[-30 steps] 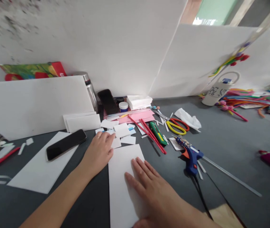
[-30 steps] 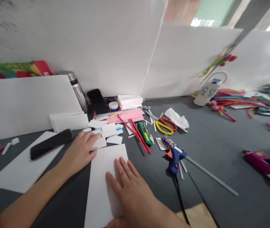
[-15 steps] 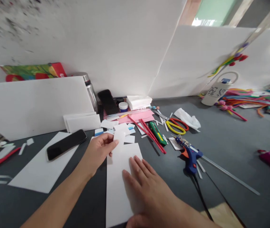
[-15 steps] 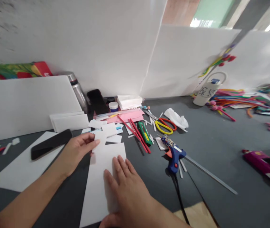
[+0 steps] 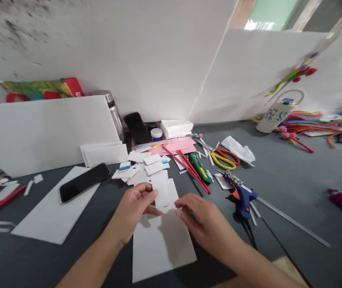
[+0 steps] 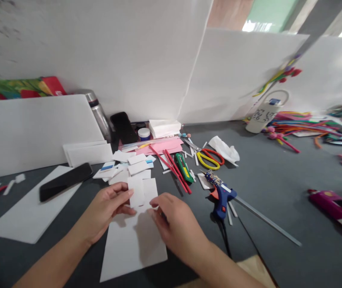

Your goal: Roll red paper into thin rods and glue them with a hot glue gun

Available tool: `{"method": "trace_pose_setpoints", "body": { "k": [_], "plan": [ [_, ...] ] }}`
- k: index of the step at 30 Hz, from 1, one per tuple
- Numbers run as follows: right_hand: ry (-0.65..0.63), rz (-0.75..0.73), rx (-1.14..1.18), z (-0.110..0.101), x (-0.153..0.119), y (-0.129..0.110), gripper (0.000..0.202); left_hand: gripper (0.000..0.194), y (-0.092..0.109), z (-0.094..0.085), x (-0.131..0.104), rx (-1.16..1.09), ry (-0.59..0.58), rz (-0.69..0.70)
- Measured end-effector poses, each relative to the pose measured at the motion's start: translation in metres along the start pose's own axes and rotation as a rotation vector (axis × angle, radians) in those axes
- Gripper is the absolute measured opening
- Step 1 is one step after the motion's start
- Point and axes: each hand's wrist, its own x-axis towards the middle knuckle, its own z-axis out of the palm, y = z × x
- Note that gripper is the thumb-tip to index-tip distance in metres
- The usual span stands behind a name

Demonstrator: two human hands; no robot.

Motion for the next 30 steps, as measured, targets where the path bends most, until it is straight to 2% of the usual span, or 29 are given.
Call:
{"method": "trace_pose_setpoints", "body": {
  "k": [3, 6, 13, 17, 20, 22, 24, 25, 27, 28, 30],
  "plan": [
    [0.007, 0.251, 0.313, -0.002, 0.015, 0.000, 0.022, 0.028, -0.006, 0.005, 0.000, 0.017, 0.043, 0.035],
    [0.015, 0.358, 0.494, 0.005, 0.026, 0.003, 0.028, 0.028, -0.014, 0.007, 0.001, 0.040, 0.034, 0.075],
    [0.054, 0.324, 0.469, 0.021, 0.024, 0.018, 0.046, 0.024, -0.029, 0.008, 0.002, 0.088, 0.027, 0.115],
    [0.044, 0.265, 0.431, 0.021, 0.024, 0.019, 0.038, 0.023, -0.034, 0.009, 0.003, 0.125, 0.007, 0.135],
    [-0.025, 0.150, 0.190, 0.007, 0.019, 0.011, 0.025, 0.023, -0.034, 0.009, 0.003, 0.150, -0.020, 0.140],
    [-0.057, 0.101, -0.140, -0.012, 0.011, 0.007, 0.022, 0.025, -0.034, 0.009, 0.003, 0.148, -0.018, 0.135],
    [0.012, 0.163, -0.545, -0.037, -0.002, 0.007, 0.034, 0.026, -0.034, 0.010, 0.003, 0.150, -0.014, 0.128],
    [0.046, 0.248, -0.692, -0.049, -0.010, 0.010, 0.038, 0.026, -0.033, 0.010, 0.003, 0.156, -0.010, 0.128],
    [0.126, 0.520, -0.905, -0.068, -0.024, 0.020, 0.044, 0.025, -0.033, 0.011, 0.003, 0.170, -0.010, 0.131],
    [0.130, 0.643, -0.950, -0.074, -0.030, 0.026, 0.048, 0.025, -0.033, 0.011, 0.003, 0.173, -0.012, 0.135],
    [0.086, 0.791, -0.934, -0.079, -0.040, 0.041, 0.049, 0.026, -0.033, 0.011, 0.003, 0.169, -0.022, 0.146]
  ]
}}
